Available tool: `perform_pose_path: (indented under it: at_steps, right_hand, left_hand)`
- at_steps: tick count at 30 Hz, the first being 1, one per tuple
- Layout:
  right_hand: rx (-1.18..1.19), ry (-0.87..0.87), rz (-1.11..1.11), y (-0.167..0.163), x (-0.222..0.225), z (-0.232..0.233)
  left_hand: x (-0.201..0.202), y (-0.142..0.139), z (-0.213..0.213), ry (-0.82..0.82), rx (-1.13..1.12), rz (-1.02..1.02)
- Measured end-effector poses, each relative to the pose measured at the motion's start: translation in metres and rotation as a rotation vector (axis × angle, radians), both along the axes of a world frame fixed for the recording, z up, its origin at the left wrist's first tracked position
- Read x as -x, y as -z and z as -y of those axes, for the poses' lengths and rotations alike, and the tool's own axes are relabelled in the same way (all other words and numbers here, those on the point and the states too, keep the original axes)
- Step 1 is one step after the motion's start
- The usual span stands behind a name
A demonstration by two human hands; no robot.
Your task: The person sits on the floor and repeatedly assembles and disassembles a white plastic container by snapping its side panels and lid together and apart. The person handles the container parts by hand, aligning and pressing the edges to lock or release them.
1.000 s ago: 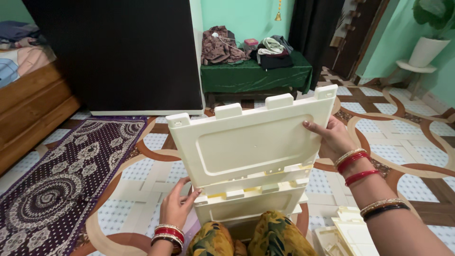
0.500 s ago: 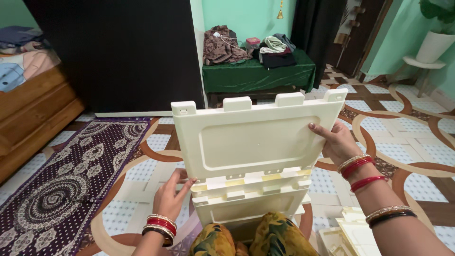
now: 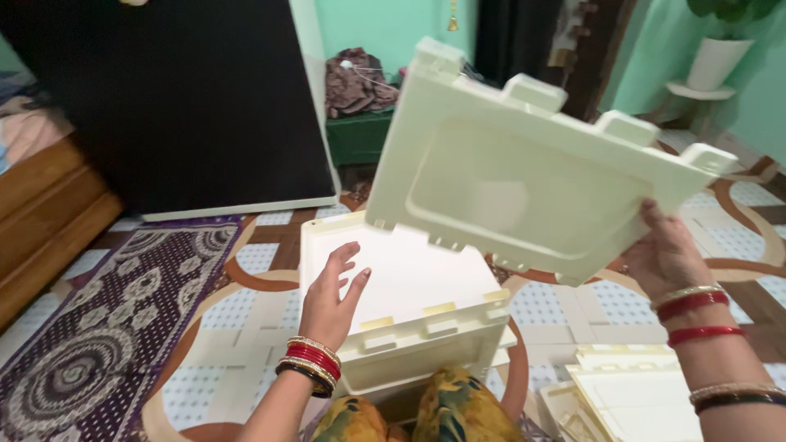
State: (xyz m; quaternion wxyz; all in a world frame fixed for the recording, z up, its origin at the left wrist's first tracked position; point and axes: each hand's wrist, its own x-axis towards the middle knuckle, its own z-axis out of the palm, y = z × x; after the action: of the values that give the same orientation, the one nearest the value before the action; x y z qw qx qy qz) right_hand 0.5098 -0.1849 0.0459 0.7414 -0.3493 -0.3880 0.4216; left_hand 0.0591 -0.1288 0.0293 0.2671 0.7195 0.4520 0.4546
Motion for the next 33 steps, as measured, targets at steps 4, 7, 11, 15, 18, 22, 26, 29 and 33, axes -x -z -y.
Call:
perform_pose_path:
  at_steps: [4, 7, 11, 15, 18, 22, 26, 29, 33]
  right_hand:
    - [-0.074, 0.110, -0.117, 0.020, -0.028, 0.043]
    - [-0.113, 0.220, -0.183, 0.057, -0.056, 0.075]
    - [-0.023, 0.421, -0.401, 0.143, -0.100, 0.126]
    - [0.108, 0.641, -0.625, 0.229, -0.131, 0.179]
    - [0.189, 0.742, -0.778, 0.278, -0.133, 0.202]
    - [0.289, 0.722, -0.778, 0.311, -0.116, 0.215]
    - [0.461, 0.879, -0.917, 0.327, -0.099, 0.213]
    - [0.614, 0.931, -0.914, 0.336, -0.087, 0.212]
    - [0.713, 0.789, -0.961, 0.355, -0.071, 0.217]
  left_hand:
    - [-0.035, -0.009, 0.004, 0.040, -0.065, -0.127]
    - [-0.065, -0.007, 0.009, 0.139, -0.168, -0.206]
    - [-0.108, 0.005, 0.017, 0.293, -0.290, -0.280]
    - [-0.143, 0.016, 0.027, 0.389, -0.281, -0.394]
    - [-0.162, 0.023, 0.033, 0.442, -0.196, -0.477]
    - [-0.178, 0.031, 0.036, 0.478, -0.265, -0.558]
    - [-0.183, 0.033, 0.037, 0.467, -0.265, -0.614]
    - [-0.188, 0.034, 0.036, 0.455, -0.238, -0.646]
    - [-0.194, 0.037, 0.039, 0.436, -0.244, -0.682]
